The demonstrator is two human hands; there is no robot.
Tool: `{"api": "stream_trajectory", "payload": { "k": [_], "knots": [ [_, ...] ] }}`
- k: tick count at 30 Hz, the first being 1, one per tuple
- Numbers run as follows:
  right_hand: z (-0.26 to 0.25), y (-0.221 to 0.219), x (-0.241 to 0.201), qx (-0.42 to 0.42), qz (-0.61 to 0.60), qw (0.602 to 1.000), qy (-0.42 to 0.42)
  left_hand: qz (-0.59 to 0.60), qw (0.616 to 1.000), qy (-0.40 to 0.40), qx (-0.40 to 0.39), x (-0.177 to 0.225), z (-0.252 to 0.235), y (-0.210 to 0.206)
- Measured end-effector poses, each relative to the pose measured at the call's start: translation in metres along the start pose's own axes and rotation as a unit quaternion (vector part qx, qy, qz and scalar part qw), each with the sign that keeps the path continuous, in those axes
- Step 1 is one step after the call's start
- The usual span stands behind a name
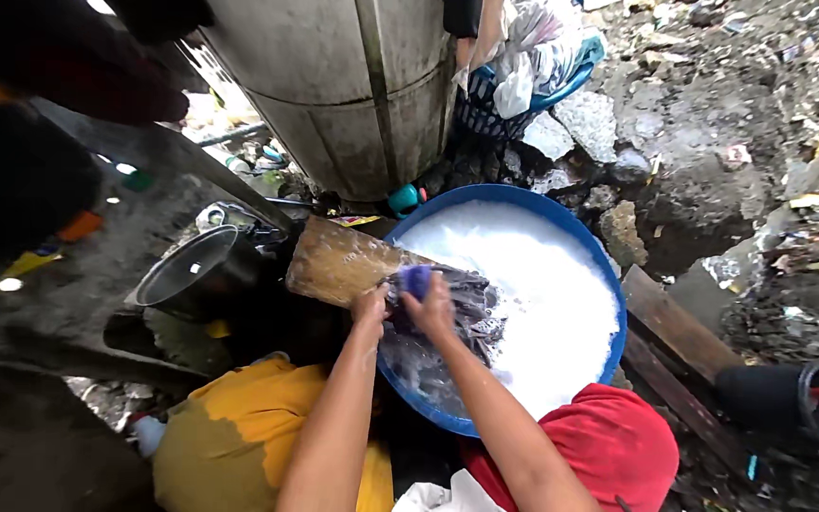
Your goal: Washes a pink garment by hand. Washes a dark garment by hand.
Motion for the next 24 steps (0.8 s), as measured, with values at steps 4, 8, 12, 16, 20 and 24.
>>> {"api": "stream_trajectory", "payload": {
  "k": [4, 8, 12, 16, 20, 24],
  "knots": [
    [-0.001, 0.025, 0.132, 0.055, 0.015, 0.972, -0.228, 0.015, 1.000, 0.002, -0.013, 0.001, 0.003, 0.000],
    [-0.001, 0.027, 0.074, 0.075, -0.076, 0.971, -0.215, 0.002, 1.000, -0.001, -0.017, 0.002, 0.003, -0.002],
    [0.023, -0.006, -0.037, -0.014, -0.055, 0.998, -0.028, -0.034, 0.999, -0.019, 0.014, 0.000, 0.005, 0.002],
    [0.005, -0.002, 0.084, 0.048, -0.008, 0.991, -0.123, 0.006, 1.000, -0.003, -0.020, 0.001, 0.000, 0.000],
    [0.001, 0.029, 0.122, 0.067, -0.039, 0.956, -0.284, 0.005, 1.000, 0.003, -0.020, 0.001, 0.002, 0.000],
    [0.023, -0.001, -0.007, 0.008, -0.080, 0.993, -0.087, -0.020, 1.000, -0.014, 0.000, 0.001, 0.005, 0.000]
  ]
}}
Point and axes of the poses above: each hand's wrist, its own z-axis away from the middle knuckle, its own y-axis out of the back of the hand, x = y × z, the point moved 3 cm from there along -z, towards the middle knuckle, and after that the axes turned 13 degrees about z, right-handed, at the moved point
